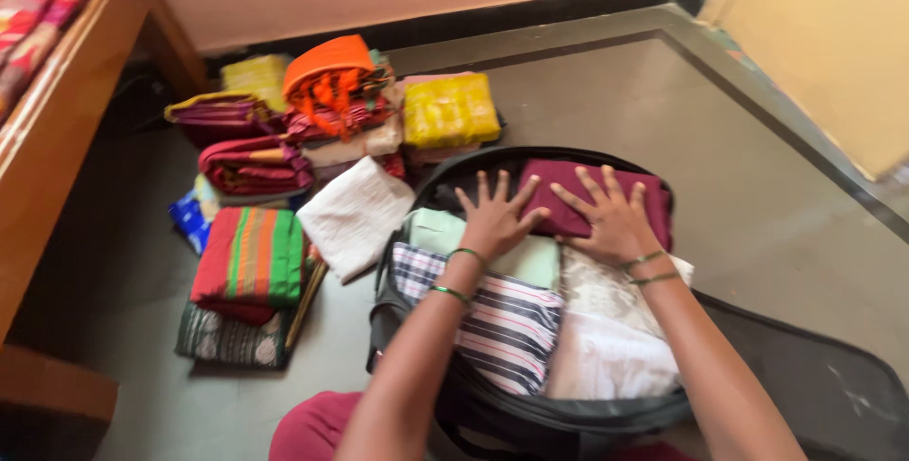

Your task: The person packs various folded clothes, including shirts and patterned fabrics, into a black bag and then zips it closed.

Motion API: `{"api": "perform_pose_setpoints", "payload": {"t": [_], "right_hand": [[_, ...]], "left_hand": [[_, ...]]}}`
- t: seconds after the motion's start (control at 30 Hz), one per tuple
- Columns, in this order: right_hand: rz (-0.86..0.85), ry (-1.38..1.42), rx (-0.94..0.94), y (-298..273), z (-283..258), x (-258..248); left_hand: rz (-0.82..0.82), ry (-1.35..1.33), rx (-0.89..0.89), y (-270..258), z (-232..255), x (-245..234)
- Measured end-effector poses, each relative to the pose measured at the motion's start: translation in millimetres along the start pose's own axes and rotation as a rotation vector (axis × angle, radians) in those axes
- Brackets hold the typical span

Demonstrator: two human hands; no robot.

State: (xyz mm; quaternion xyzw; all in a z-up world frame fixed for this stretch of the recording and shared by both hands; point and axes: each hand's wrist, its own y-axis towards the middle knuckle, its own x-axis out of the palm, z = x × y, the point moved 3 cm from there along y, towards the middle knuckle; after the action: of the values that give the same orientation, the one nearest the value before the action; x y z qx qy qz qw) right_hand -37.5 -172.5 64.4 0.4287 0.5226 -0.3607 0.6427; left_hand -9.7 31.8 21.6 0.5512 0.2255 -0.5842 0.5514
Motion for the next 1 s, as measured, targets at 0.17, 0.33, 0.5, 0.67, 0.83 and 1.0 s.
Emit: {"api": "perform_pose_setpoints", "payload": {"t": [0.17,0.33,0.5,0.67,0.83,1.0], "right_hand": [[-0.005,-0.03,-0.003,0,0,19],[-0.26,-0.036,0.114,10,-3,11],[-0.207,0.082,0.135,26,-49,1],[-0.039,-0.017,-0.141,17,-187,-3],[-0.104,0.161,-0.132,21,-204,-2],[-0.011,0.209,-0.155,19,-198,12]], "left_hand": [[-0.122,0.003,-0.069,2,-6,16],[-0.201,-0.045,-0.067,1,1,-11],[0.041,-0.777,-0.044,-19,-59,-58],[0.694,-0.735,-0.387,-86,-220,-42],[0.394,-0.633,-1.027,-176,-362,79],[0.405,-0.834,-1.192,-208,-398,134]]}}
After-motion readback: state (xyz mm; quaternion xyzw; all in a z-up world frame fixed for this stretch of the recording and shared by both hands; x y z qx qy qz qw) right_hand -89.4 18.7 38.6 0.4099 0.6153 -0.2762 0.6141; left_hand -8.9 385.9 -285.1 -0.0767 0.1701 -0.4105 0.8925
